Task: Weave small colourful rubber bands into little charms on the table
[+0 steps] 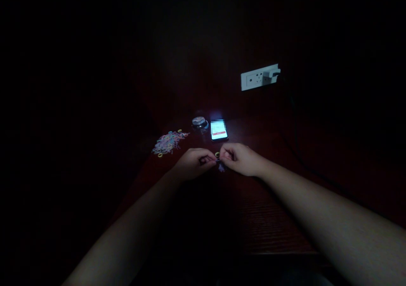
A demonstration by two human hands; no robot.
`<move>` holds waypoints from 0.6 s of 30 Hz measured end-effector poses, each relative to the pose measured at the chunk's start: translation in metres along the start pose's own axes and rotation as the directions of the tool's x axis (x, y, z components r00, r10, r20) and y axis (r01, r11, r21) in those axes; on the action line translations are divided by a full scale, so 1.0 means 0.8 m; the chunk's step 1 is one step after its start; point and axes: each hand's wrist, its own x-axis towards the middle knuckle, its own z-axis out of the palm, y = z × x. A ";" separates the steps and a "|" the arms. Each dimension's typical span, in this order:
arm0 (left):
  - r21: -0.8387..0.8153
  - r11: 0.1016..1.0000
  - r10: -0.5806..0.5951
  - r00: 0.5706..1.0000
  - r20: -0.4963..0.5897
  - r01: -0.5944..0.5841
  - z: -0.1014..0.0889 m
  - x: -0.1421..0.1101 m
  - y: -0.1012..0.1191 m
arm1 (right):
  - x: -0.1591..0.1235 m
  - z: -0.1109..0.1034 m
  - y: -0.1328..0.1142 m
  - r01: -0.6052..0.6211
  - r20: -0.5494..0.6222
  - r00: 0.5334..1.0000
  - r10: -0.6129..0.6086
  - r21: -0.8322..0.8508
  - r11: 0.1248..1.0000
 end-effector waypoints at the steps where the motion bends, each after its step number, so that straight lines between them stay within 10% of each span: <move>1: 0.003 1.000 0.002 1.000 -0.001 -0.002 0.000 0.000 0.000 | 0.000 0.000 0.001 -0.002 0.002 1.000 0.002 -0.004 1.000; 18: 0.016 1.000 0.008 1.000 -0.029 -0.008 0.002 0.001 0.001 | 0.000 0.000 0.000 0.044 0.029 0.999 -0.044 0.008 0.999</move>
